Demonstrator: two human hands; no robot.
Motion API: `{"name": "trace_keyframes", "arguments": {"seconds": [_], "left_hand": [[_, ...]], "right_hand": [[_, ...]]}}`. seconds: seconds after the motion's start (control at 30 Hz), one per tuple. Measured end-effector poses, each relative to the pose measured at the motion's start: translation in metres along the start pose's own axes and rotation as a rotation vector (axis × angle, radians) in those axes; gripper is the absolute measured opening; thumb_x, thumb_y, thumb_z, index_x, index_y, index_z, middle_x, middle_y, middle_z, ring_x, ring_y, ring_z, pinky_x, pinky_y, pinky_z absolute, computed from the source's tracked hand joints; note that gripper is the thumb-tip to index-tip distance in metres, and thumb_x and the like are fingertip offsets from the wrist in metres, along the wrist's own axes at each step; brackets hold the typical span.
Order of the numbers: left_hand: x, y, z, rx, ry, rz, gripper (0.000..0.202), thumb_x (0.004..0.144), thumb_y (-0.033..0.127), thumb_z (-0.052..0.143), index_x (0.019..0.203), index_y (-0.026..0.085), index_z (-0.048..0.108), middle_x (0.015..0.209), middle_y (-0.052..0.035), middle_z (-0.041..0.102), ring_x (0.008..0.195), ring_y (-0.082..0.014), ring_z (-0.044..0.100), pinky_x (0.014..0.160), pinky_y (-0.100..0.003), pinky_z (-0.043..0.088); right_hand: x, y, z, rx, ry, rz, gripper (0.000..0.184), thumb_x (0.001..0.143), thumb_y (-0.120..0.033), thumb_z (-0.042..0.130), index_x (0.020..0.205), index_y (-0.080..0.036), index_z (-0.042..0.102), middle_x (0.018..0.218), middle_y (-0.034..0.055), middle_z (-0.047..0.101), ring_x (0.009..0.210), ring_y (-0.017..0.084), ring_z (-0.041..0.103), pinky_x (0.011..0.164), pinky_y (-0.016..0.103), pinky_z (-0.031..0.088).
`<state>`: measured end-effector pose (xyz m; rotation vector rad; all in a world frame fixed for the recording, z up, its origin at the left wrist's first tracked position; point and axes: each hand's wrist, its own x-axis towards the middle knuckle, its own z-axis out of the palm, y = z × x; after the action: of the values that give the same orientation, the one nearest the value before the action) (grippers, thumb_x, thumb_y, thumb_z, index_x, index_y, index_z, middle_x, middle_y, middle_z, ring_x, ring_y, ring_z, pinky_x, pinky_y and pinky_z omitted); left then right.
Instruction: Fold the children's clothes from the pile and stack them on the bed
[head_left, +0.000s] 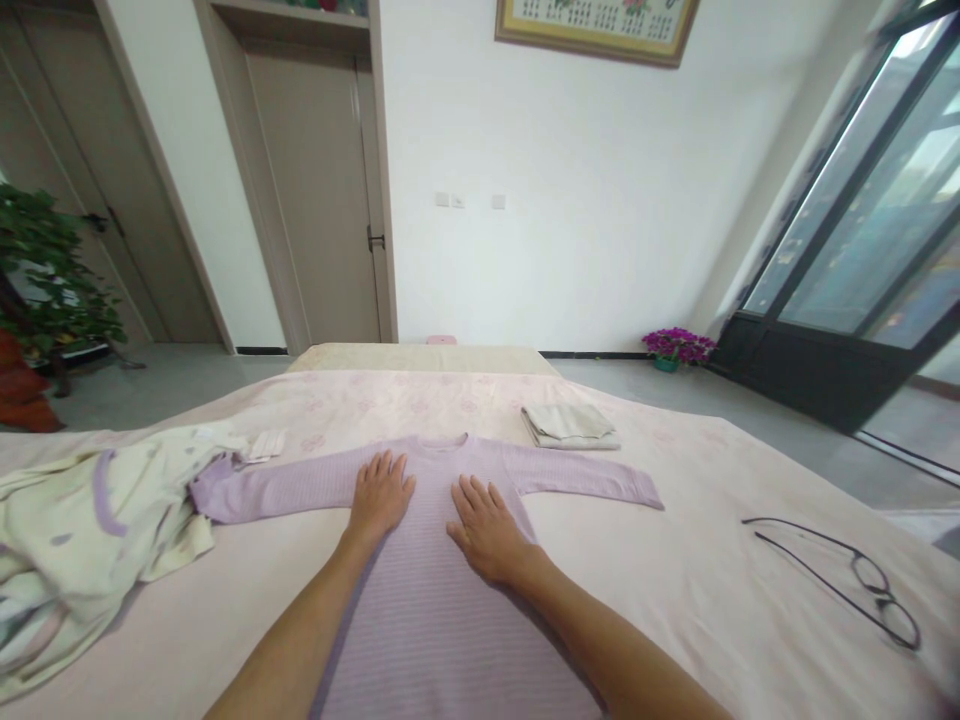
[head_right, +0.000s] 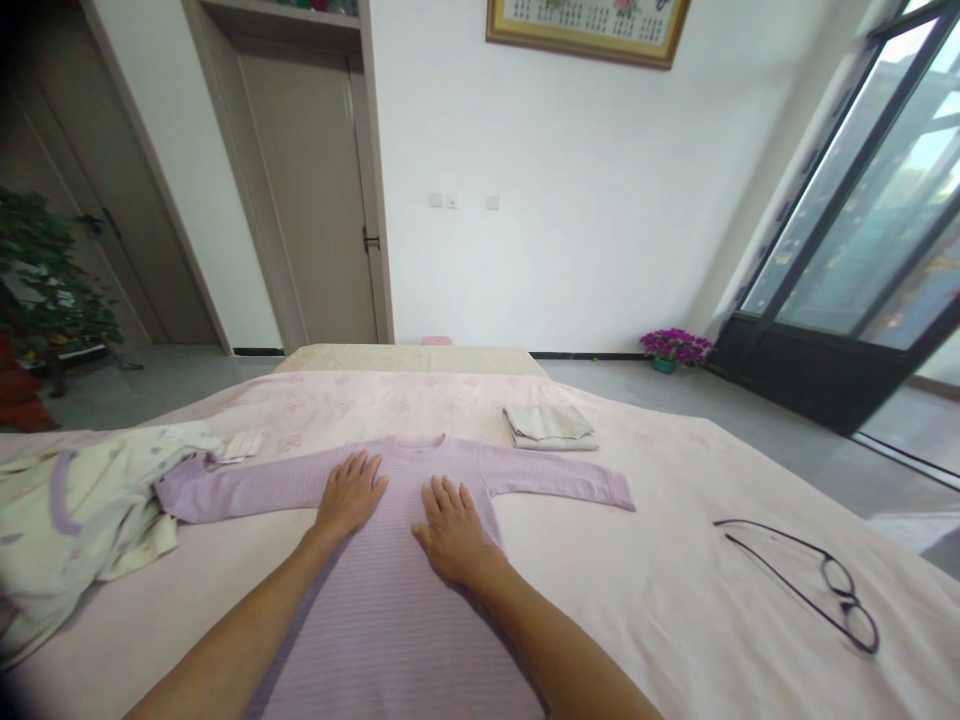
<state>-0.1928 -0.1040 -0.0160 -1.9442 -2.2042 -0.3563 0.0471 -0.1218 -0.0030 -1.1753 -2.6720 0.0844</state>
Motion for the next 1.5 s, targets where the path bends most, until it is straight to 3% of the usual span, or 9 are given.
{"name": "trace_keyframes", "arguments": {"seconds": [0.1, 0.27, 0.37, 0.47, 0.67, 0.87, 1.03, 1.23, 1.5], "left_hand": [[-0.003, 0.001, -0.002, 0.006, -0.003, 0.008, 0.052, 0.097, 0.044, 0.033, 0.14, 0.019, 0.047, 0.149, -0.0146, 0.044, 0.139, -0.0312, 0.035, 0.112, -0.05, 0.023], [-0.019, 0.007, -0.01, 0.014, 0.011, 0.05, 0.051, 0.098, 0.042, 0.033, 0.14, 0.017, 0.048, 0.147, -0.0154, 0.046, 0.138, -0.0318, 0.035, 0.112, -0.051, 0.023], [-0.039, 0.014, -0.02, 0.008, 0.036, 0.088, 0.053, 0.098, 0.043, 0.034, 0.141, 0.017, 0.047, 0.148, -0.0154, 0.045, 0.141, -0.0322, 0.031, 0.115, -0.051, 0.02], [-0.067, 0.018, -0.029, -0.044, -0.031, 0.167, 0.056, 0.097, 0.048, 0.035, 0.144, 0.019, 0.045, 0.15, -0.0132, 0.042, 0.142, -0.0303, 0.03, 0.116, -0.05, 0.02], [-0.123, 0.004, -0.042, -0.121, -0.101, 0.351, 0.056, 0.096, 0.051, 0.038, 0.148, 0.028, 0.039, 0.157, -0.0078, 0.033, 0.144, -0.0271, 0.027, 0.117, -0.049, 0.02], [-0.143, -0.007, -0.051, -0.103, -0.076, 0.409, 0.055, 0.097, 0.048, 0.04, 0.149, 0.03, 0.037, 0.156, -0.007, 0.034, 0.144, -0.0267, 0.029, 0.117, -0.049, 0.024], [-0.152, -0.012, -0.059, -0.116, -0.093, 0.546, 0.058, 0.096, 0.047, 0.043, 0.151, 0.034, 0.029, 0.159, -0.0048, 0.028, 0.145, -0.0274, 0.027, 0.118, -0.05, 0.023], [-0.167, -0.022, -0.071, -0.091, -0.119, 0.661, 0.065, 0.096, 0.043, 0.045, 0.155, 0.032, 0.016, 0.161, -0.0048, 0.02, 0.147, -0.0273, 0.021, 0.118, -0.049, 0.023], [-0.172, -0.022, -0.079, -0.107, -0.153, 0.69, 0.066, 0.094, 0.044, 0.05, 0.153, 0.032, 0.022, 0.16, -0.0062, 0.024, 0.145, -0.0296, 0.024, 0.116, -0.051, 0.027]], "right_hand": [[-0.017, 0.001, -0.008, 0.005, 0.001, -0.038, 0.063, 0.1, -0.053, 0.024, 0.153, -0.018, 0.028, 0.159, 0.0101, 0.023, 0.147, 0.027, 0.018, 0.119, 0.048, 0.015], [-0.018, 0.001, -0.014, 0.012, 0.008, -0.024, 0.059, 0.1, -0.052, 0.028, 0.151, -0.021, 0.033, 0.158, 0.0081, 0.027, 0.146, 0.026, 0.022, 0.118, 0.046, 0.017], [-0.016, 0.0, -0.015, 0.021, 0.01, -0.024, 0.058, 0.1, -0.05, 0.029, 0.15, -0.021, 0.034, 0.157, 0.0083, 0.029, 0.145, 0.025, 0.023, 0.118, 0.046, 0.017], [-0.017, -0.002, -0.015, 0.02, 0.011, -0.016, 0.057, 0.1, -0.05, 0.03, 0.15, -0.022, 0.034, 0.157, 0.0084, 0.029, 0.145, 0.025, 0.023, 0.118, 0.046, 0.016], [-0.021, -0.006, -0.016, 0.002, 0.009, -0.012, 0.057, 0.1, -0.048, 0.031, 0.15, -0.02, 0.035, 0.157, 0.0097, 0.029, 0.145, 0.025, 0.023, 0.118, 0.046, 0.015], [-0.026, -0.012, -0.024, 0.009, -0.015, -0.018, 0.057, 0.1, -0.048, 0.034, 0.15, -0.02, 0.034, 0.158, 0.0103, 0.027, 0.146, 0.026, 0.021, 0.118, 0.047, 0.014], [-0.044, -0.022, -0.039, 0.084, -0.136, -0.185, 0.059, 0.099, -0.052, 0.035, 0.152, -0.027, 0.029, 0.159, 0.0058, 0.023, 0.147, 0.024, 0.018, 0.119, 0.047, 0.009], [-0.074, -0.042, -0.055, 0.183, -0.197, -0.341, 0.059, 0.098, -0.051, 0.038, 0.152, -0.029, 0.028, 0.16, 0.0068, 0.021, 0.147, 0.024, 0.016, 0.119, 0.048, 0.007], [-0.109, -0.065, -0.076, 0.276, -0.197, -0.631, 0.054, 0.099, -0.045, 0.041, 0.15, -0.03, 0.033, 0.158, 0.0068, 0.028, 0.146, 0.023, 0.021, 0.119, 0.048, 0.007]]}}
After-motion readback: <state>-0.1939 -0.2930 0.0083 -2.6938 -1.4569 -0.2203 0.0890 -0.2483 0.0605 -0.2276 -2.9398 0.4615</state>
